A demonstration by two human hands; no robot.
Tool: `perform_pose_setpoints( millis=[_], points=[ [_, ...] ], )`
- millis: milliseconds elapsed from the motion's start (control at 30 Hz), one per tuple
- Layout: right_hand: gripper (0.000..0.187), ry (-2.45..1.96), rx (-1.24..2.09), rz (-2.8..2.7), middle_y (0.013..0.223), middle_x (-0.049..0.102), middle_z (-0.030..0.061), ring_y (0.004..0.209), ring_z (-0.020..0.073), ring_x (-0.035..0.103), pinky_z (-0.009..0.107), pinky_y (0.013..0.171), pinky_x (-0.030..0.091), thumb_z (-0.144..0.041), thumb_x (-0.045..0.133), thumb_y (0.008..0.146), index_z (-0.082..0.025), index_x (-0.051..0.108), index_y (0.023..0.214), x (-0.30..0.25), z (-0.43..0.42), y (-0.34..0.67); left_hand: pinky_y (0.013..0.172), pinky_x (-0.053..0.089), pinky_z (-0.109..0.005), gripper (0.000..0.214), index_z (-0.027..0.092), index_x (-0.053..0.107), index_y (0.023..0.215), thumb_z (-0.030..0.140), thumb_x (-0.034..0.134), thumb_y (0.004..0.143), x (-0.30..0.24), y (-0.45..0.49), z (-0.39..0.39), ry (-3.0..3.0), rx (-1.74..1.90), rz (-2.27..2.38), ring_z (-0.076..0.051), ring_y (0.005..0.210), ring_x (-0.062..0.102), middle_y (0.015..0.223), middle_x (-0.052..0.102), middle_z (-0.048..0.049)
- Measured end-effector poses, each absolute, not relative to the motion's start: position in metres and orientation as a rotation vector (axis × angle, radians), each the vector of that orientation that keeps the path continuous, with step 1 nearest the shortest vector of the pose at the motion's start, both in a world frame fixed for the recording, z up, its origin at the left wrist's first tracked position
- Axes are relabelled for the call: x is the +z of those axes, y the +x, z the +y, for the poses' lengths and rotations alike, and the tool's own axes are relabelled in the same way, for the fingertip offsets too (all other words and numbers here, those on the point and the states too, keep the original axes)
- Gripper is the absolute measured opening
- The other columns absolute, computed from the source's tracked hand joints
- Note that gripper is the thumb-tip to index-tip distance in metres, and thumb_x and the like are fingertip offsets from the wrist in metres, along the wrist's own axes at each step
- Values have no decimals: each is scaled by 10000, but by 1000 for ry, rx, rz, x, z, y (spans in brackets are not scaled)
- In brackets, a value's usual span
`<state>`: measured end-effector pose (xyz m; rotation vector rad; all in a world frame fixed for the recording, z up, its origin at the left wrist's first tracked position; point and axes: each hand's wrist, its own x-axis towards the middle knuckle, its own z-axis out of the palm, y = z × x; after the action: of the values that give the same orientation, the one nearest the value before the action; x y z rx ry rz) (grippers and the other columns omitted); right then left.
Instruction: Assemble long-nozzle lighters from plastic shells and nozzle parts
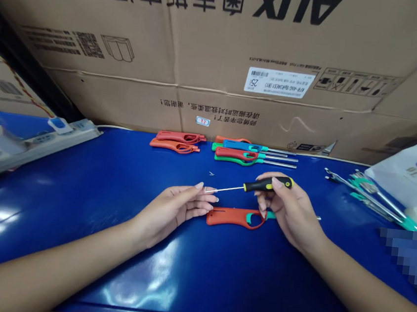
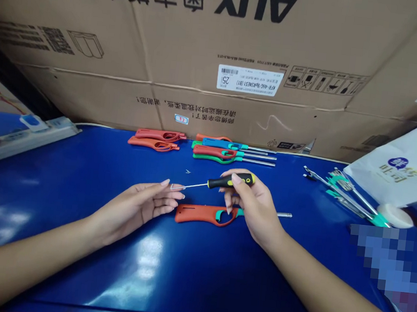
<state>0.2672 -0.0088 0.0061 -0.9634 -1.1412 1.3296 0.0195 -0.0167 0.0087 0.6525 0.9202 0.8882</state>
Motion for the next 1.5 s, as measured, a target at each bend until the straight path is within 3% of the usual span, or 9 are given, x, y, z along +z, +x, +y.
perform_pose_setpoints(
  millis=[233, 433, 533, 767, 900, 1167, 1367, 1500],
  points=[
    [286, -999, 1303, -1178, 730, 663, 4, 524, 114, 550, 251, 472, 481, -487, 701, 890, -222, 702, 999, 2, -9, 267, 738, 598, -146, 165, 119, 806, 987, 151, 644, 978, 10, 21, -17, 654, 903, 966, -87, 724, 739, 914, 813, -92],
    [293, -1025, 1319, -1121, 727, 672, 15, 524, 109, 544, 236, 459, 463, -483, 717, 871, -206, 707, 966, 2, -8, 266, 775, 628, -176, 232, 103, 799, 1041, 87, 575, 983, 7, 19, -16, 615, 888, 899, -122, 783, 773, 971, 813, -120],
    [284, -1026, 1316, -1094, 718, 664, 10, 519, 108, 538, 238, 460, 468, -471, 723, 859, -203, 702, 952, 3, -7, 266, 782, 628, -168, 198, 111, 798, 1046, 65, 643, 932, 5, 19, -17, 649, 890, 895, -118, 789, 774, 973, 814, -111],
    [273, -1050, 1288, -1108, 698, 661, 10, 503, 109, 534, 245, 456, 463, -457, 708, 865, -198, 708, 949, 5, -8, 266, 755, 622, -164, 217, 137, 809, 962, 154, 870, 755, 0, 17, -17, 744, 884, 935, -114, 760, 761, 916, 816, -83],
    [275, -1065, 1291, -1124, 685, 662, 9, 487, 105, 535, 247, 466, 454, -460, 712, 863, -195, 714, 936, 6, -9, 266, 713, 608, -175, 272, 141, 801, 996, 214, 885, 748, -2, 16, -16, 875, 871, 955, -116, 732, 752, 901, 814, -77],
    [234, -1017, 1254, -1103, 689, 640, 2, 471, 109, 507, 262, 450, 408, -435, 676, 884, -209, 708, 937, 9, -8, 268, 805, 592, -269, 194, 156, 805, 895, 265, 871, 748, -2, 17, -18, 1074, 909, 1059, -158, 803, 743, 918, 809, -74],
    [225, -1007, 1261, -1095, 685, 644, 3, 463, 104, 509, 262, 457, 407, -418, 681, 883, -202, 720, 932, 9, -9, 269, 646, 526, -159, 188, 185, 818, 844, 244, 908, 690, -1, 16, -14, 960, 1012, 1076, -76, 684, 650, 845, 788, -21],
    [231, -1003, 1289, -1102, 692, 654, 0, 437, 104, 510, 269, 443, 419, -427, 687, 881, -208, 717, 947, 7, -11, 269, 639, 536, -121, 177, 154, 811, 847, 178, 898, 695, 1, 17, -12, 760, 1020, 1005, -59, 671, 652, 797, 771, -23]
  ],
)
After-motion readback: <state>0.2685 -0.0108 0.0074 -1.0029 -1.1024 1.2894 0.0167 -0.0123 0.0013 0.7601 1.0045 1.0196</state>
